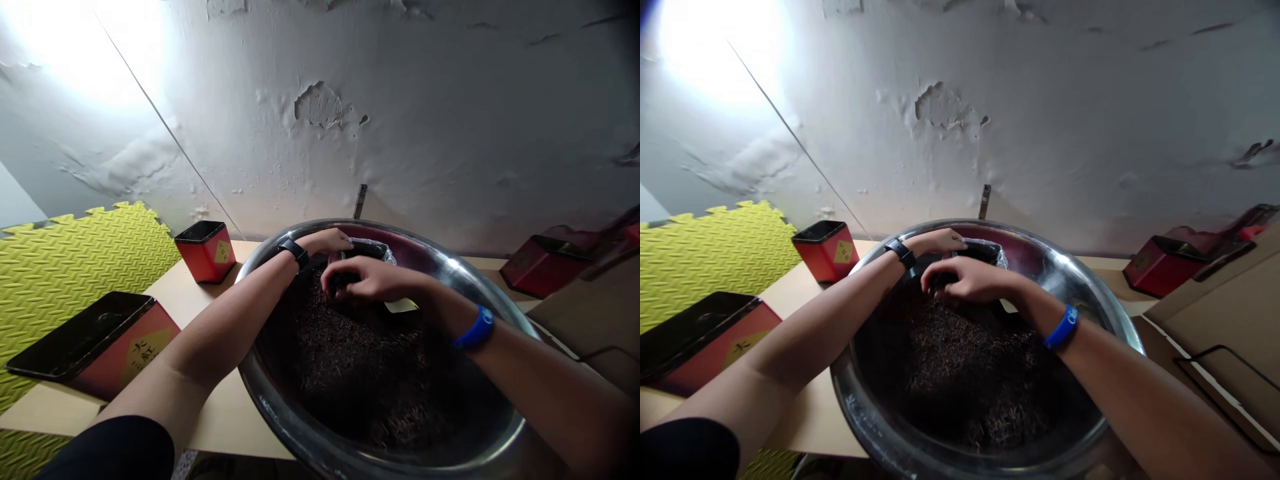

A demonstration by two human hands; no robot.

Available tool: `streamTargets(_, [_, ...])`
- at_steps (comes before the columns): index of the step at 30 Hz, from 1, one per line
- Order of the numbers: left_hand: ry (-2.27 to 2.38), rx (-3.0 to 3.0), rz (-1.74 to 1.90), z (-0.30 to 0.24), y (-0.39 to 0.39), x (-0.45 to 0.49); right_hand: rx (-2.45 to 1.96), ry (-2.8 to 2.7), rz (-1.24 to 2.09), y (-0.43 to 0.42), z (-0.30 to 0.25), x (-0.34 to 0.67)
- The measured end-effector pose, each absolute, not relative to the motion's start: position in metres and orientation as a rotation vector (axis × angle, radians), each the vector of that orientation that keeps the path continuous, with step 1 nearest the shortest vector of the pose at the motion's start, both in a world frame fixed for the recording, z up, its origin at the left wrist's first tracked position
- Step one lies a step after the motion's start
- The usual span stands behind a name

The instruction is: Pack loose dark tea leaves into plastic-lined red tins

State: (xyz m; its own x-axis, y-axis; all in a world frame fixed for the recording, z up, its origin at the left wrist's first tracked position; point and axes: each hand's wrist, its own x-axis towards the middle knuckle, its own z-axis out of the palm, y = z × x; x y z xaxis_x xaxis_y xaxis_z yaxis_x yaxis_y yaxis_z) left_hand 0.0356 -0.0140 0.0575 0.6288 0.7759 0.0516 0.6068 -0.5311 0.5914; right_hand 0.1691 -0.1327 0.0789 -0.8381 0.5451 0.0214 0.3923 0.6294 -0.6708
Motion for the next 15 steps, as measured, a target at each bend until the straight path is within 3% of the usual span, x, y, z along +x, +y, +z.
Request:
streamTargets(4, [1.036,2.317,0.447,0.052,-0.007,0.037,-1.038,-2.355,0.688,-0.106,0.079,0.195])
streamTargets(8, [1.114,2.32,0.442,0.053,-0.009,0.039,-1.21,-2.465,0.294,-0.084,0.071,0.213])
streamTargets(15, [1.151,2.339,0.425,0.056,-0.011,0.039,-1.521,-2.397,0.097,-0.082,0.072,0.219])
